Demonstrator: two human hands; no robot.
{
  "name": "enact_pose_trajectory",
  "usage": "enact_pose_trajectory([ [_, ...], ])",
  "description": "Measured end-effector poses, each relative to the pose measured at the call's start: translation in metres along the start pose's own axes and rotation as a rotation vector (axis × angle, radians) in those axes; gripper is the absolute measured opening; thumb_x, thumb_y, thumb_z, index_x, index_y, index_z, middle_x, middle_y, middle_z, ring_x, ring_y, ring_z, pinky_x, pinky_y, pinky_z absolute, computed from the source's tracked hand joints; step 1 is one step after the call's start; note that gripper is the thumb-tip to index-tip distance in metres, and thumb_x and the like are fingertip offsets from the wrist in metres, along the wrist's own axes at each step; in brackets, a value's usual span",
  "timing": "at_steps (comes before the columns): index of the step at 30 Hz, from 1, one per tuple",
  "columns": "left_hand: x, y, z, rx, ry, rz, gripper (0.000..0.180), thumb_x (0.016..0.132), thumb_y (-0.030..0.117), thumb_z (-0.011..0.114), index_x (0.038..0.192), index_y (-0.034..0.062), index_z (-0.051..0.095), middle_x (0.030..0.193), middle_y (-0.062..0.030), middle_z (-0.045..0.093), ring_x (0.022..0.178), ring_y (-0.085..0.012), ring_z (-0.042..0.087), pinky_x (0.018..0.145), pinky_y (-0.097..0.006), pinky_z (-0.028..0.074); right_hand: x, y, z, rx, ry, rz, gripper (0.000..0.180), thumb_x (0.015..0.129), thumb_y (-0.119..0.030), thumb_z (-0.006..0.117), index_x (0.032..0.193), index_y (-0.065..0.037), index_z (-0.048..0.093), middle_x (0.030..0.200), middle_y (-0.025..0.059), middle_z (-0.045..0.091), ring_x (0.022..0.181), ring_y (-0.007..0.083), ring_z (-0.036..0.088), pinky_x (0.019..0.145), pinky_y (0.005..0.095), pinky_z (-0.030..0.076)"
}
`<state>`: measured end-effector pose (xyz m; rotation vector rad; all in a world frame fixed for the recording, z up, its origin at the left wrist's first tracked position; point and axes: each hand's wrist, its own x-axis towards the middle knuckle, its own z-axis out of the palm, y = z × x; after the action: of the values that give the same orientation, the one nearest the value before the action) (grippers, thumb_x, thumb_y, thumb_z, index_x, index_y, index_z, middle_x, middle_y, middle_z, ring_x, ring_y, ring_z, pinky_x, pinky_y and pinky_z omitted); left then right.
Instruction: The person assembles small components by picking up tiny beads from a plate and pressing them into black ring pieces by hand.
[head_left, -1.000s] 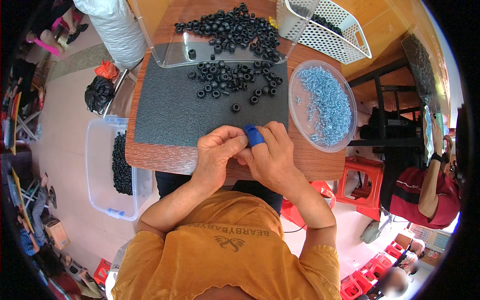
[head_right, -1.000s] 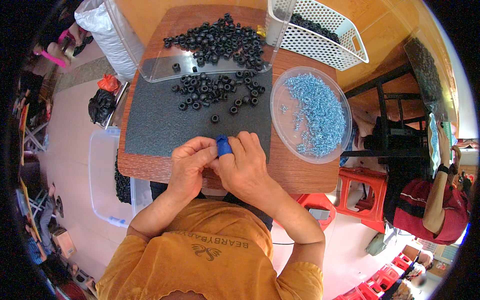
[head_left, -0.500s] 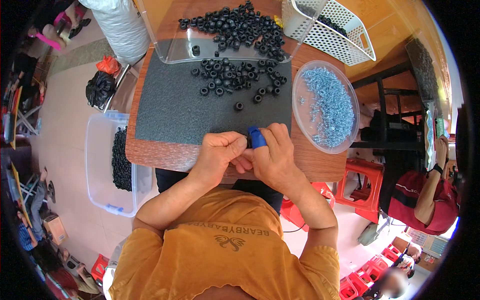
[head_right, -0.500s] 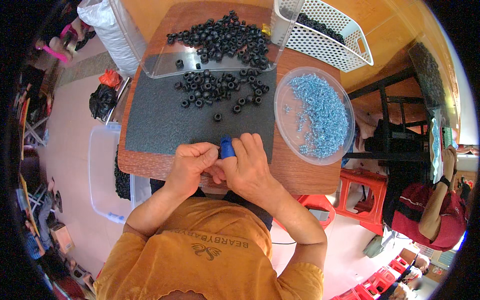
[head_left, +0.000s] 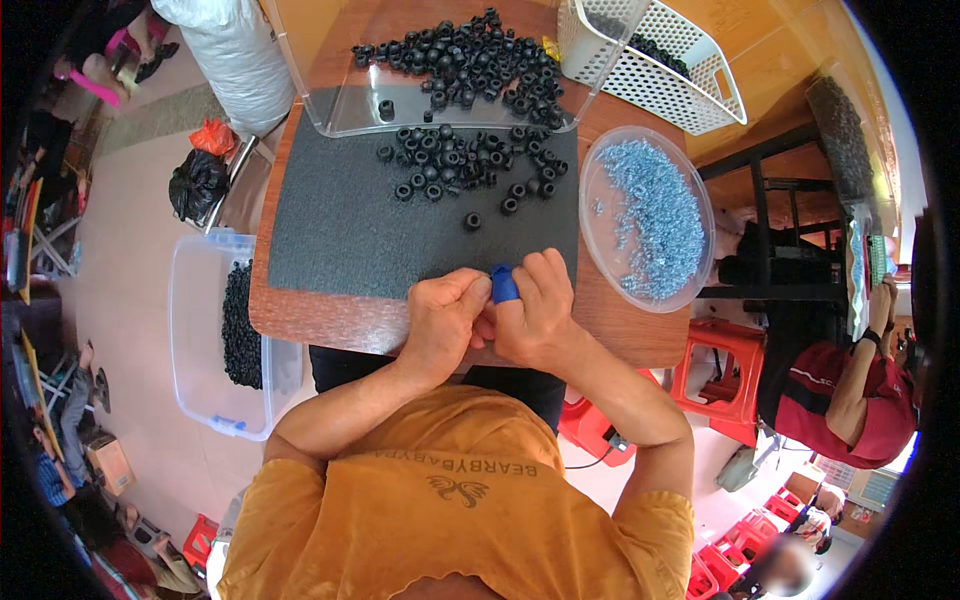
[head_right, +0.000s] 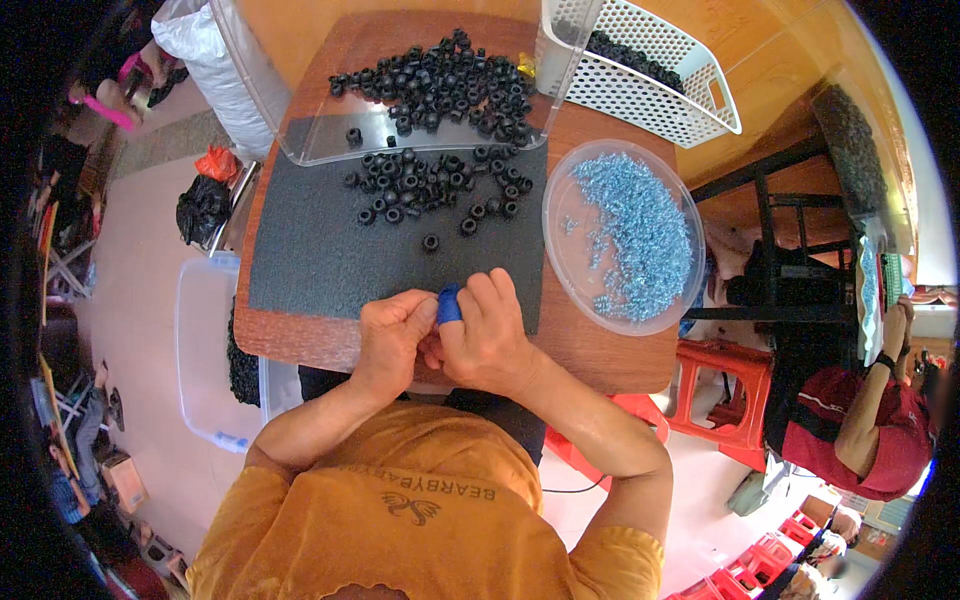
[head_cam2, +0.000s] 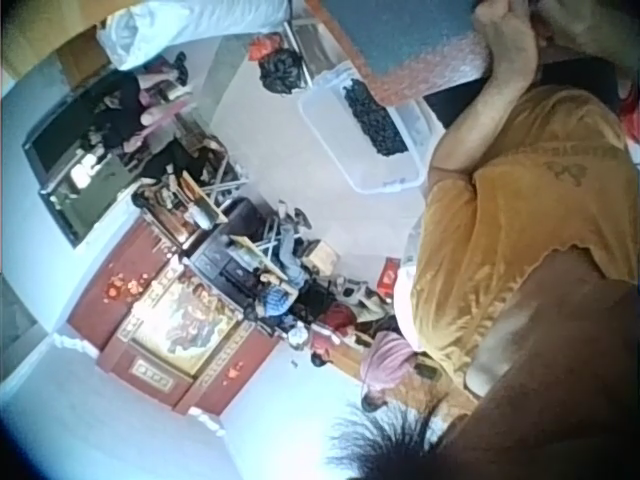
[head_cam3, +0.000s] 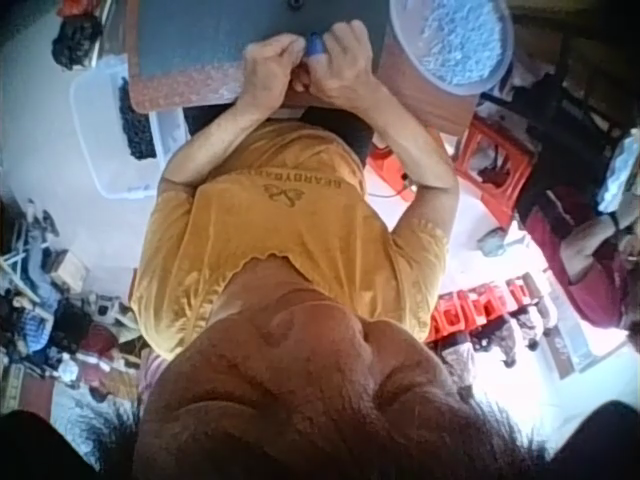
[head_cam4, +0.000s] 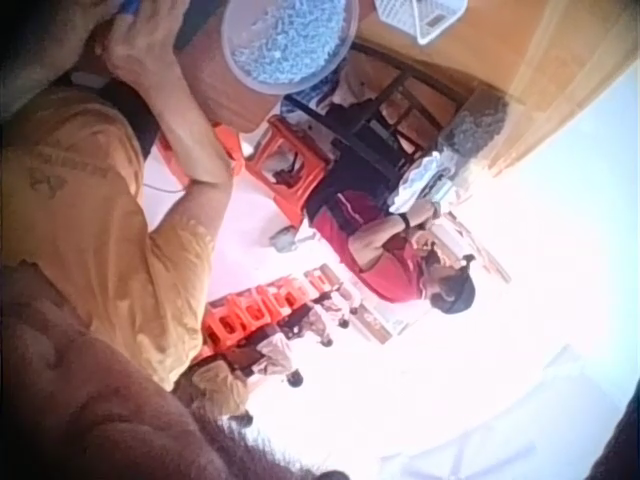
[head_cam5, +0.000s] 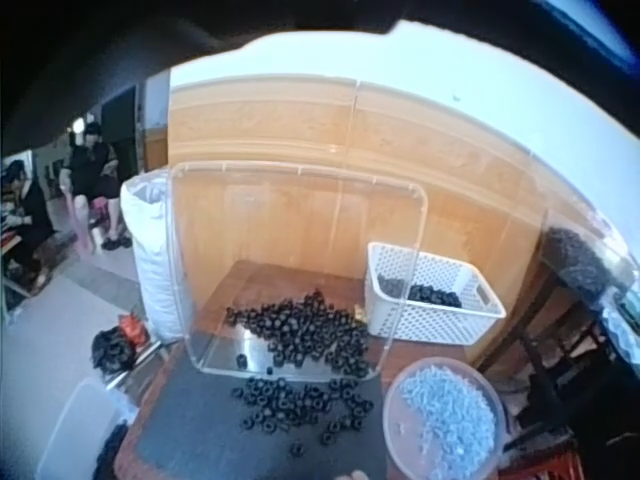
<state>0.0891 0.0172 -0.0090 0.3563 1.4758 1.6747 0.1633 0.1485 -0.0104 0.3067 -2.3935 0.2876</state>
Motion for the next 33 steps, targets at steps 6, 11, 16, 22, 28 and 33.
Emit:
enact_pose_trajectory([
  [6,0.006,0.017,-0.015,-0.205,-0.186,-0.067,0.026,0.096,0.018,0.050,0.096,-0.0036,0.062,0.077,-0.0066,0.065,0.066,-0.0104,0.061,0.059,-0.023,0.050,0.008,0.002,0.002,0.056,0.091,0.076,0.026,0.055,-0.008,0.064,0.062,-0.004,0.040,0.064,0.0127,0.041,0.060,0.0281,0.041,0.052,0.0394,0.031],
  [11,0.005,0.022,-0.019,-0.208,-0.203,-0.065,0.026,0.095,0.017,0.052,0.102,-0.0052,0.061,0.081,-0.0083,0.065,0.066,-0.0109,0.060,0.061,-0.024,0.050,0.011,0.002,0.000,0.115,0.133,0.114,0.029,0.056,-0.006,0.066,0.061,-0.005,0.038,0.064,0.0114,0.040,0.059,0.0275,0.040,0.051,0.0392,0.031],
  [16,0.005,0.014,-0.019,-0.147,-0.179,-0.001,0.026,0.095,0.016,0.052,0.104,-0.0063,0.060,0.081,-0.0079,0.065,0.066,-0.0099,0.059,0.062,-0.024,0.050,0.014,-0.003,-0.007,0.033,0.019,0.102,0.025,0.058,-0.008,0.066,0.061,-0.005,0.041,0.064,0.0114,0.040,0.060,0.0276,0.040,0.052,0.0389,0.030],
  [22,0.001,0.013,-0.016,-0.053,-0.106,0.065,0.020,0.095,0.010,0.051,0.105,-0.0045,0.060,0.080,-0.0054,0.065,0.064,-0.0075,0.057,0.059,-0.021,0.049,0.020,-0.007,-0.019,0.063,-0.131,0.145,0.019,0.059,-0.009,0.064,0.064,-0.003,0.046,0.065,0.0121,0.043,0.063,0.0281,0.042,0.055,0.0388,0.032],
  [28,-0.002,0.012,-0.009,0.162,-0.012,0.237,0.014,0.092,0.003,0.052,0.101,-0.0026,0.062,0.079,-0.0050,0.065,0.064,-0.0072,0.058,0.056,-0.021,0.049,0.021,-0.010,-0.021,-0.022,-0.159,0.138,0.016,0.060,-0.008,0.061,0.064,-0.002,0.046,0.065,0.0130,0.044,0.064,0.0280,0.043,0.056,0.0397,0.033],
  [33,-0.001,0.010,-0.012,0.263,-0.016,0.273,0.013,0.091,0.002,0.054,0.098,-0.0035,0.062,0.077,-0.0070,0.064,0.063,-0.0090,0.058,0.055,-0.022,0.049,0.021,-0.003,-0.027,0.079,-0.235,0.170,0.015,0.060,-0.008,0.062,0.065,-0.002,0.048,0.066,0.0137,0.048,0.067,0.0304,0.047,0.058,0.0402,0.037],
])
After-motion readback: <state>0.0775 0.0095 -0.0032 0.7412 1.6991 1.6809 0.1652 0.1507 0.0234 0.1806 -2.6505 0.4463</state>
